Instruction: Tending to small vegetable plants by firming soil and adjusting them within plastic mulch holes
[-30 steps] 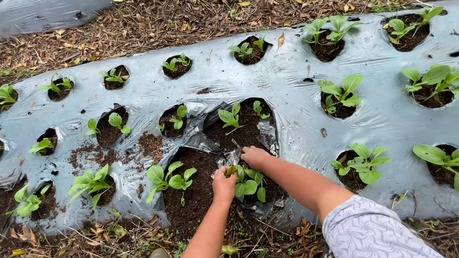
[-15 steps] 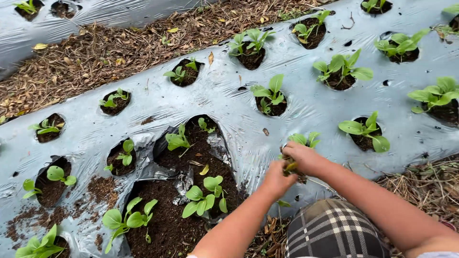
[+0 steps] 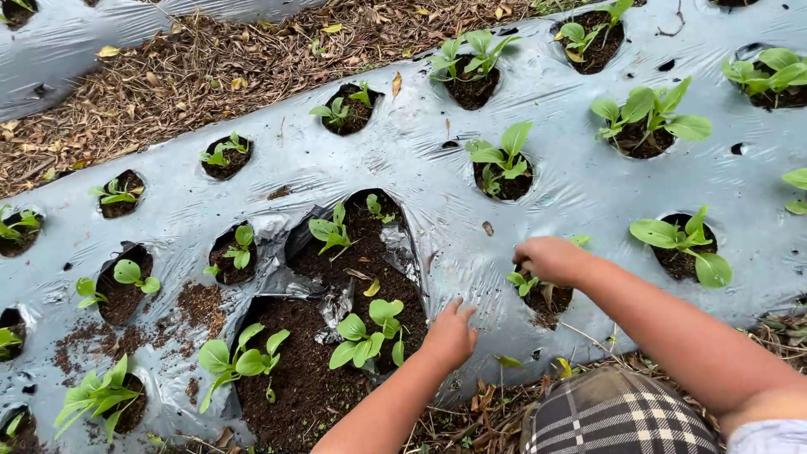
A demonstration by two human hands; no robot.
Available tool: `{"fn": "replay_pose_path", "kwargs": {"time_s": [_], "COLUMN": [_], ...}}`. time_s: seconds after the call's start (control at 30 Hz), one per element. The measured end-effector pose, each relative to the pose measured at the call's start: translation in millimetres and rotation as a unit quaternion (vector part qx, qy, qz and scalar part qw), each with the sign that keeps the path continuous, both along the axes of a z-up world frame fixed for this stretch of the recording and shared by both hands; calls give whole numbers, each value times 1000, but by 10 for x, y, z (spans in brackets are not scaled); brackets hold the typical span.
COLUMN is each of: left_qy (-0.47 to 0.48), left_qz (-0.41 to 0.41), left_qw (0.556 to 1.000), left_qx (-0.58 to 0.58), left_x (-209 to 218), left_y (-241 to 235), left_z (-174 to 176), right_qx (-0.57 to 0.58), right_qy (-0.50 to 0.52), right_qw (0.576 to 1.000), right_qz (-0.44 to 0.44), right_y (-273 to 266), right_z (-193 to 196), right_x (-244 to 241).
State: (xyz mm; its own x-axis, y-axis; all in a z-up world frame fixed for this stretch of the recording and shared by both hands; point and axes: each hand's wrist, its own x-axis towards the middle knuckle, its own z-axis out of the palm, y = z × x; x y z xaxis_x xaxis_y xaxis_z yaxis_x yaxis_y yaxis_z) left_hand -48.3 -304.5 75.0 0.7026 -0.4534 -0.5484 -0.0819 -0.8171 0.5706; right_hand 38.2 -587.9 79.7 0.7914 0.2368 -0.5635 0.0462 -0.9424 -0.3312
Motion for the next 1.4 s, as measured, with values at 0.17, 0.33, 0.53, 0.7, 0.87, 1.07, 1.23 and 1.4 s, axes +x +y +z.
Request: {"fn": "replay_pose_path", "kwargs": {"time_s": [0.17, 0.33, 0.53, 0.7, 0.87, 1.07, 1.23, 1.4], "left_qy": [-38, 20, 3, 113, 110, 102, -30, -21], "left_qz": [-152, -268, -364, -268, -251, -232, -176, -217], "left_qw": [977, 931, 892, 927, 928, 932, 958, 947], "left_qx": [143, 246, 266, 238, 252, 258, 226, 236], "left_x": [336, 604, 758, 918, 908, 821, 470, 541], "left_y": [53, 70, 71, 75, 33, 26, 59, 89], "left_z": [281, 493, 150, 328, 206, -56, -347, -424], "right_qx": [-199, -321, -332, -281, -242, -218, -210, -194], "right_qy": [11, 146, 155, 173, 110, 36, -21, -13], "right_qw": [979, 934, 928, 937, 954, 965, 973, 974], "right_qz": [42, 60, -66, -115, -141, -139, -91, -117], "right_y": [231, 449, 422, 432, 351, 289, 301, 316], "right_z": [-451, -432, -1035, -1052, -1105, -1134, -1053, -1051], "right_x": [884, 768, 856, 877, 740, 632, 494, 549]}}
